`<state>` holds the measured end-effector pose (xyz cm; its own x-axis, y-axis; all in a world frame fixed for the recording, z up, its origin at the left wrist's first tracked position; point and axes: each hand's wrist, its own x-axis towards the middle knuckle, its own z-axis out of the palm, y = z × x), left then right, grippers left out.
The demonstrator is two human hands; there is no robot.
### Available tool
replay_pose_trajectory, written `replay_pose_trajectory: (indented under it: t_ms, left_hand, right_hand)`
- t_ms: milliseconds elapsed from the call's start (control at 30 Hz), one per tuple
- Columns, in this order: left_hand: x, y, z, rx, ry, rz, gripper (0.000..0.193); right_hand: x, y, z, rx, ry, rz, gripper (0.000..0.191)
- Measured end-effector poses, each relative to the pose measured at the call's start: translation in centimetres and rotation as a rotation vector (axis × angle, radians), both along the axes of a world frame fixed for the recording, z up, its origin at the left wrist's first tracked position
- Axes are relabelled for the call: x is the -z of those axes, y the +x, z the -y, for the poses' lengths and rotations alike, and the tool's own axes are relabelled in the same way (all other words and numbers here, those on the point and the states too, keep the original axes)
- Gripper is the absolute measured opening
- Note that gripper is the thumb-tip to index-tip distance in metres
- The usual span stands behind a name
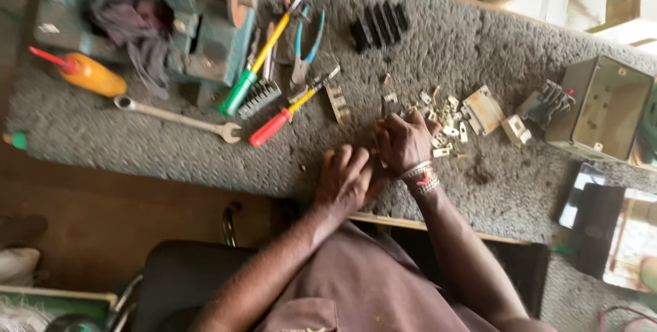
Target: The person assembles small electrical components on a workbench. They use a sandpaper to smooth metal pieces, a screwdriver to tighten screws, and a brush to clean parts. The person handles multiple small metal pieces and electrical components, placing them on the workbench.
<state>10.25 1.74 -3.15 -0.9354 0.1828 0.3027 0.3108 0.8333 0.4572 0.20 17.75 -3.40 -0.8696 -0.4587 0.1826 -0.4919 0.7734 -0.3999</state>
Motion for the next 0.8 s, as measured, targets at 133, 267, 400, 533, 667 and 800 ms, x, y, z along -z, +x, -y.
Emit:
replay_pose_trajectory:
  t_ms: [133, 267, 400, 533, 667, 800]
  left_hand:
    - [0.1, 0.2, 0.2, -0.057, -0.003, -0.045, 0.041]
    - [0.1, 0.0, 0.3, -0.086, 0.017, -0.099, 0.041]
    - [-0.1, -0.1, 0.3, -0.121, 0.025, -0.078, 0.037]
    - [-0.4, 0.0, 0.3, -0.117, 0.013, -0.070, 0.037]
    - [-0.6, -0.3, 0.3, -0.135, -0.007, -0.076, 0.036]
    - [-0.8, -0.4, 0.1, -0.145, -0.015, -0.107, 0.037]
  right_hand:
    - [0.1, 0.0, 0.0, -0.050, -0.039, -0.209, 0.018]
    - [0.4, -0.1, -0.2, -0.017, -0.030, -0.063, 0.019]
    - [0.9, -0.1, -0.3, -0.029, -0.056, -0.126, 0.017]
    - [1.2, 0.4, -0.6, -0.052, -0.118, -0.200, 0.015]
    - [1.5, 0.6, -0.8, 0.021, -0.097, -0.015, 0.019]
    - [2.0, 0.1, -0.8, 0.110, 0.087, -0.149, 0.023]
